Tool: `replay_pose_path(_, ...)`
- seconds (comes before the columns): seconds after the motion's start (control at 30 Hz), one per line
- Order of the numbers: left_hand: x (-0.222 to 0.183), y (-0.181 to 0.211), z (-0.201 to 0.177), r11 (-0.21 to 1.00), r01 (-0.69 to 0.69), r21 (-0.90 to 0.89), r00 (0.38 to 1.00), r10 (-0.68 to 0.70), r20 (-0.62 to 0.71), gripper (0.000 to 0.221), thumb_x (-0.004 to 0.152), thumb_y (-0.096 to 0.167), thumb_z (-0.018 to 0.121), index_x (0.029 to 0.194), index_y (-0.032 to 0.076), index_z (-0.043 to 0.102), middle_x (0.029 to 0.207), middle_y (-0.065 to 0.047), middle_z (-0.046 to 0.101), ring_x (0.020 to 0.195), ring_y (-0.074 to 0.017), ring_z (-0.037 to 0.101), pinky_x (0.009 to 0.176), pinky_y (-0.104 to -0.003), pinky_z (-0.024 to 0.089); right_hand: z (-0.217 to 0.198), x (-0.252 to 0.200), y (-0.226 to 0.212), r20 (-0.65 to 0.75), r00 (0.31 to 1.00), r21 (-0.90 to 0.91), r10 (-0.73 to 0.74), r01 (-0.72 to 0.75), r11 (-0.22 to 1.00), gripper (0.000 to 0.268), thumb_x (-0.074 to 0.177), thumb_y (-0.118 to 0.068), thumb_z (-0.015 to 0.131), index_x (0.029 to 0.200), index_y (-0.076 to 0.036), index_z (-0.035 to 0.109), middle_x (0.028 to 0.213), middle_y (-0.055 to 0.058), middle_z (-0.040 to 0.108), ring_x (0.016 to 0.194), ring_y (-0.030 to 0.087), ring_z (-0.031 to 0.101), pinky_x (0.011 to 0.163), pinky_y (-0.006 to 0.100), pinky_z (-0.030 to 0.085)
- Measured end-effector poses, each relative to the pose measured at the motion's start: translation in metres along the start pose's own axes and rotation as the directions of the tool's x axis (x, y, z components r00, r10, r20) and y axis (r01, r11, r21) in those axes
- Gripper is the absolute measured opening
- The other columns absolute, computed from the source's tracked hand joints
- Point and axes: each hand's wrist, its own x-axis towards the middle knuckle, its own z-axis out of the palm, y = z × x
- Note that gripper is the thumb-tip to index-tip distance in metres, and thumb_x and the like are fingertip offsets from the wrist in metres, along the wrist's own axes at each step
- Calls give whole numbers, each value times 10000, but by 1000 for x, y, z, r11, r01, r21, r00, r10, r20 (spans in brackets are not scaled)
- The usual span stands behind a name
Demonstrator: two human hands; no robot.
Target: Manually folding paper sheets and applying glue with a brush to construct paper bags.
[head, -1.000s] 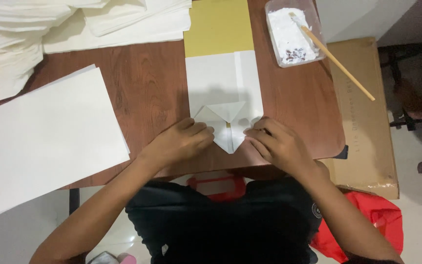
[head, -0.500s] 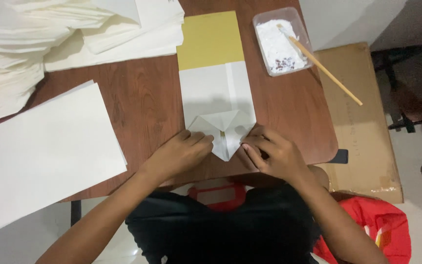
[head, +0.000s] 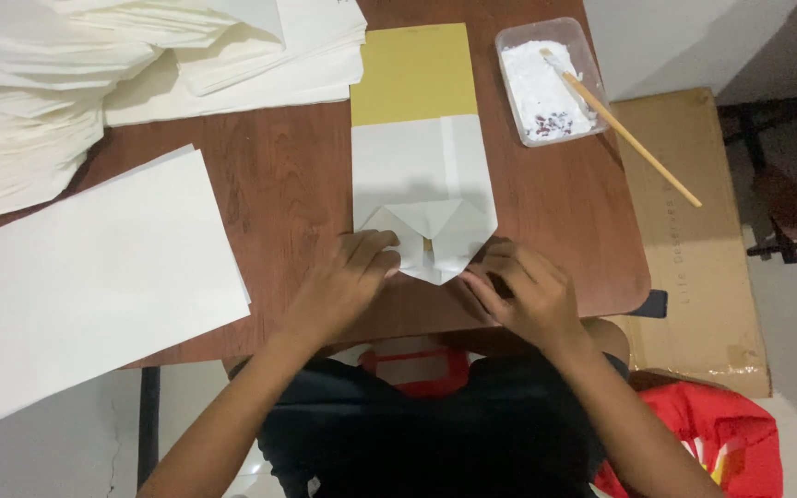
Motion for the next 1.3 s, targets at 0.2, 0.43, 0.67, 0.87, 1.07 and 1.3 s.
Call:
replay_pose_path(0.2,-17,4,29,983,45,-176,985,-74,-158,180,990,227,693,1090,76,696,1104,-119,718,1040,-311,708,890,-427,582,9,4,-14,-80,997,-15,2,-3,1000,86,873,-161,855,888,-125,779,831,51,718,705,226,697,594,314,597)
replay_pose_path(0.43,-16,26,-13,948,156,-278,959,-213,-188,285,917,251,772,1147,98,702,1189,-85,696,1151,-289,664,948,-447,567,8,5,-20,12,997,111,81,-82,990,127,848,-53,851,916,-158,832,866,45,751,752,175,697,677,290,598)
replay_pose_path(0.67,-22,29,10,978,125,-165,963,-159,-219,242,930,336,790,1089,154,764,1198,-2,699,1156,-226,605,930,-410,463,11,2,-23,145,980,192,134,-161,968,112,859,-56,830,949,-123,823,906,77,755,799,230,713,701,361,603)
replay_pose_path(0.87,-21,27,14,969,148,-199,967,-184,-178,181,927,313,780,1044,175,773,1257,22,681,1166,-205,593,939,-409,422,7,16,-30,226,950,232,215,-267,935,68,885,-44,794,937,-88,795,853,73,732,743,227,698,646,355,591)
replay_pose_path(1.07,-7,33,-13,803,311,-508,911,-405,-82,222,876,214,827,1053,108,746,1146,-52,735,1102,-267,696,946,-437,528,6,25,-33,278,924,222,263,-328,918,88,881,-31,786,962,-64,794,877,103,717,773,283,709,648,401,587)
replay_pose_path(1.3,-3,34,-18,754,353,-555,886,-459,-60,106,865,210,834,921,150,767,1150,8,745,1109,-206,686,990,-416,497,6,27,-33,276,916,274,292,-366,889,102,877,-13,788,961,-70,786,859,97,714,716,237,684,645,373,574)
